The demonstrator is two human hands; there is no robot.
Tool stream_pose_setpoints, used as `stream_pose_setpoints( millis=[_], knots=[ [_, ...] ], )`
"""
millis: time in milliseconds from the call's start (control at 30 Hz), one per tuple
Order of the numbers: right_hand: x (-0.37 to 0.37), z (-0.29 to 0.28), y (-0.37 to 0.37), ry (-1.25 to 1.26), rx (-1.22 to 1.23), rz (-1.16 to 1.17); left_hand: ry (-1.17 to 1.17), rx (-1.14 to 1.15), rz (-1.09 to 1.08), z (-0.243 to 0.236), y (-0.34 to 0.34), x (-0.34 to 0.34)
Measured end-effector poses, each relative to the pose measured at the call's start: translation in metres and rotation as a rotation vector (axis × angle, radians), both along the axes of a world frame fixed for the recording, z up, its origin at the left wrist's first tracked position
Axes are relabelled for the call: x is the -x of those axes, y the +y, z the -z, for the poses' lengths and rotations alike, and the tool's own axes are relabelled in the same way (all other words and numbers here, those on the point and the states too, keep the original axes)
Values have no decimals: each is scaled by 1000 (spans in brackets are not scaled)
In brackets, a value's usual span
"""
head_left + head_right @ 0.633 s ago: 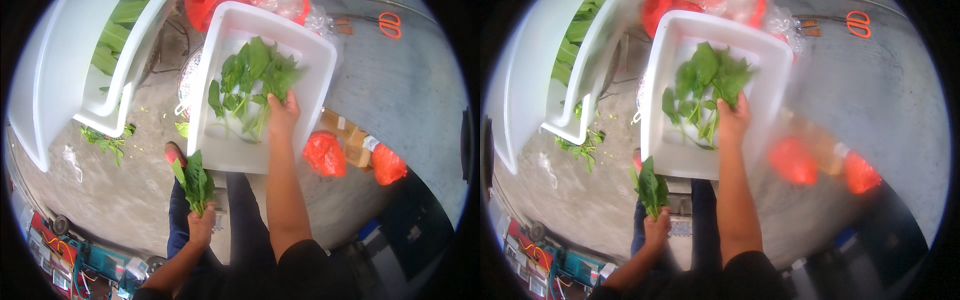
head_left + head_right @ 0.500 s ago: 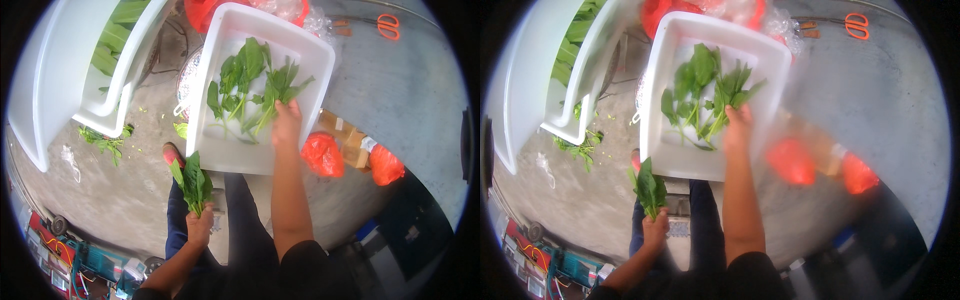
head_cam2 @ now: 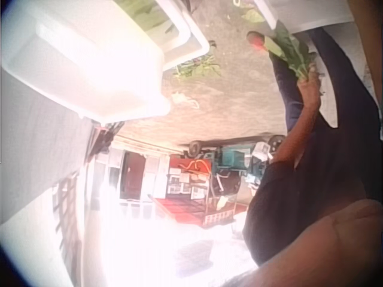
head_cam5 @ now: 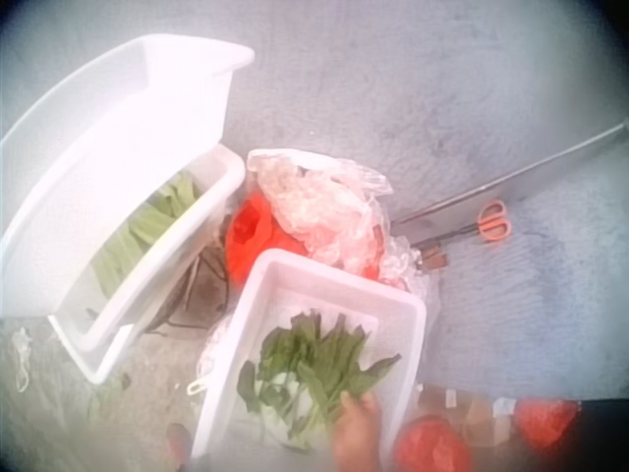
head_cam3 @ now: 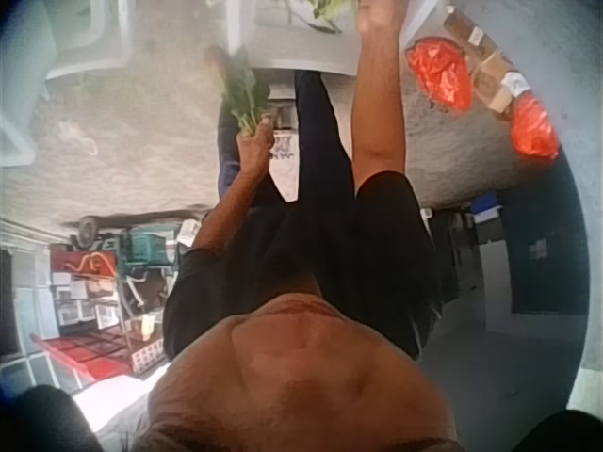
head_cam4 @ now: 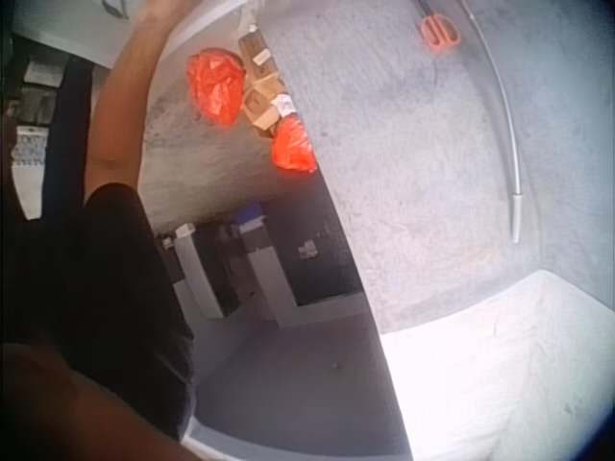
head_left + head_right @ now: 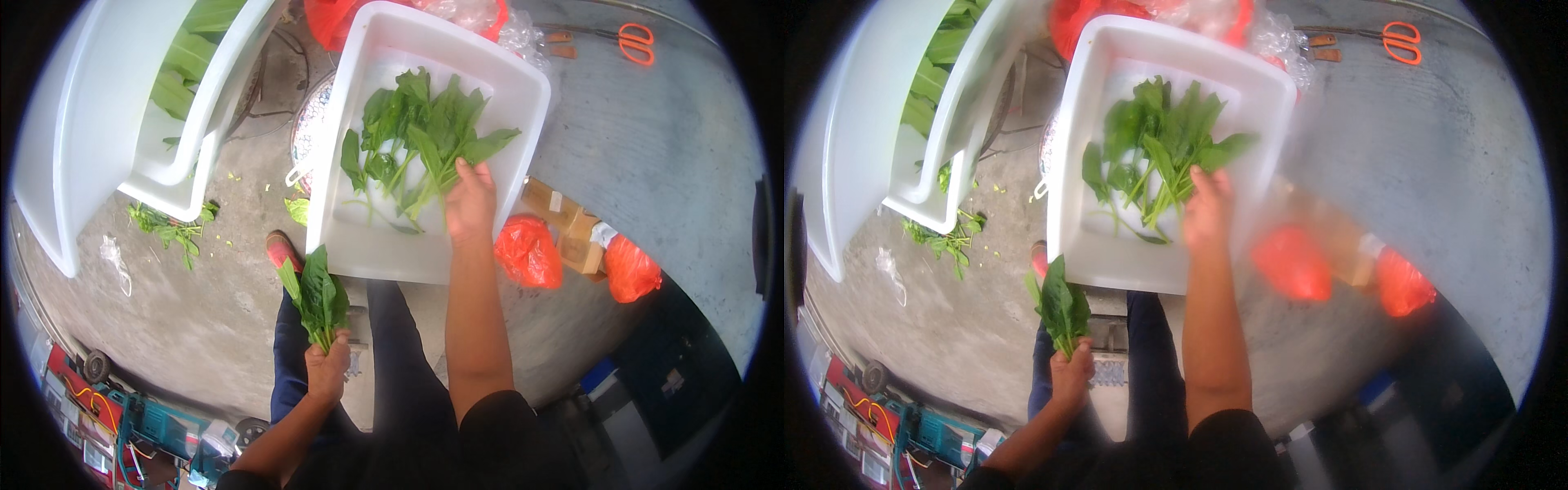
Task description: The person trims the ends of leafy green vegetables using a knife and places the trimmed pieces into a white plastic container. They then transfer the vegetables into a second container filled with water.
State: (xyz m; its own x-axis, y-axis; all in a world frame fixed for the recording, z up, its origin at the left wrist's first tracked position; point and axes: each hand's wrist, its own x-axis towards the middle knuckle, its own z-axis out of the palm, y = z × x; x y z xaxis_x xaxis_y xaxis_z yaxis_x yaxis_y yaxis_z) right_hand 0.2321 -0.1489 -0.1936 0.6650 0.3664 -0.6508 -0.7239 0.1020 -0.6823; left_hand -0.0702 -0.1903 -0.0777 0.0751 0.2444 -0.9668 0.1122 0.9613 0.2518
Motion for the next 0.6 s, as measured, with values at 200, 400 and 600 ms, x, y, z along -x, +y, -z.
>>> stream_pose_setpoints(
  millis=[200, 400, 600],
  knots=[
    [3, -20, 11, -10, -48, -26, -15, -7, -5, -1, 1, 0],
    [1, -1, 7, -226, 300, -120, -23, -2, -6, 0, 2, -1],
    [33, 9, -4, -1106, 892, -502, -40, -7, 5, -5, 8, -7]
  ],
)
